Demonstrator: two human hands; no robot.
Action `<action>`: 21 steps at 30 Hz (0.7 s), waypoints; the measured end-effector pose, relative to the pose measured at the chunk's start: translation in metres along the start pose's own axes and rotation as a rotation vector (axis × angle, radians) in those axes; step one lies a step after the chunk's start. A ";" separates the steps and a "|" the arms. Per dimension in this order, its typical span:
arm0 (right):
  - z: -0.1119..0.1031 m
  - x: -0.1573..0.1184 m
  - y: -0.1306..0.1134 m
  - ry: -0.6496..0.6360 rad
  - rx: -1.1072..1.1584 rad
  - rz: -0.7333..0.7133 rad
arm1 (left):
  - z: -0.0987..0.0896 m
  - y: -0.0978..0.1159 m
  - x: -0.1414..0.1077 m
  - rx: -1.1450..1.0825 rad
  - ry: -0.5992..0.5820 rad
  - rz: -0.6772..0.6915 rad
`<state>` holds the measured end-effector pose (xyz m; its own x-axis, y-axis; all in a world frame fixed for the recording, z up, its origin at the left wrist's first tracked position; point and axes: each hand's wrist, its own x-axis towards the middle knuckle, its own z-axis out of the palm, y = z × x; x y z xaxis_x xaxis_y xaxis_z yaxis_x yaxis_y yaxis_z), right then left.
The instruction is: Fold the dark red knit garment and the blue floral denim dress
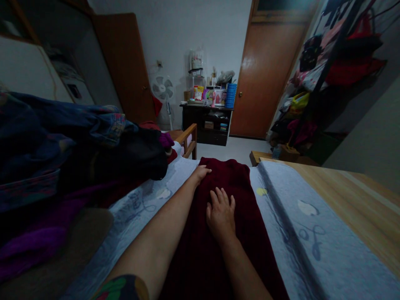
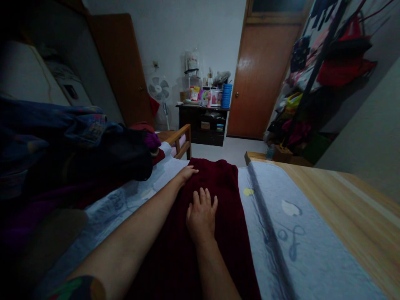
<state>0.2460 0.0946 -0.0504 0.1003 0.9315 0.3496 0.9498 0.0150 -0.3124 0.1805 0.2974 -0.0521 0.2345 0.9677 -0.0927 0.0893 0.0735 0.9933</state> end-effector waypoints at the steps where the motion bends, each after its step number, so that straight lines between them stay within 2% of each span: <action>1: 0.000 -0.001 -0.001 0.020 -0.016 0.001 | -0.001 -0.002 0.000 0.025 -0.004 -0.003; 3: -0.001 -0.002 -0.003 0.040 -0.038 -0.015 | -0.002 -0.004 0.003 0.103 0.003 -0.017; 6: -0.001 -0.003 -0.004 -0.008 -0.044 -0.064 | 0.001 -0.003 0.009 0.232 0.027 -0.030; 15: -0.004 -0.004 -0.006 -0.107 -0.047 -0.072 | 0.017 0.016 0.034 0.628 0.134 -0.064; 21: -0.003 -0.004 -0.006 -0.101 -0.047 -0.060 | 0.017 0.018 0.053 0.689 0.121 -0.011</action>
<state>0.2407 0.0896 -0.0478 0.0150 0.9614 0.2746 0.9663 0.0566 -0.2509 0.2113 0.3461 -0.0402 0.1242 0.9908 -0.0544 0.6938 -0.0475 0.7186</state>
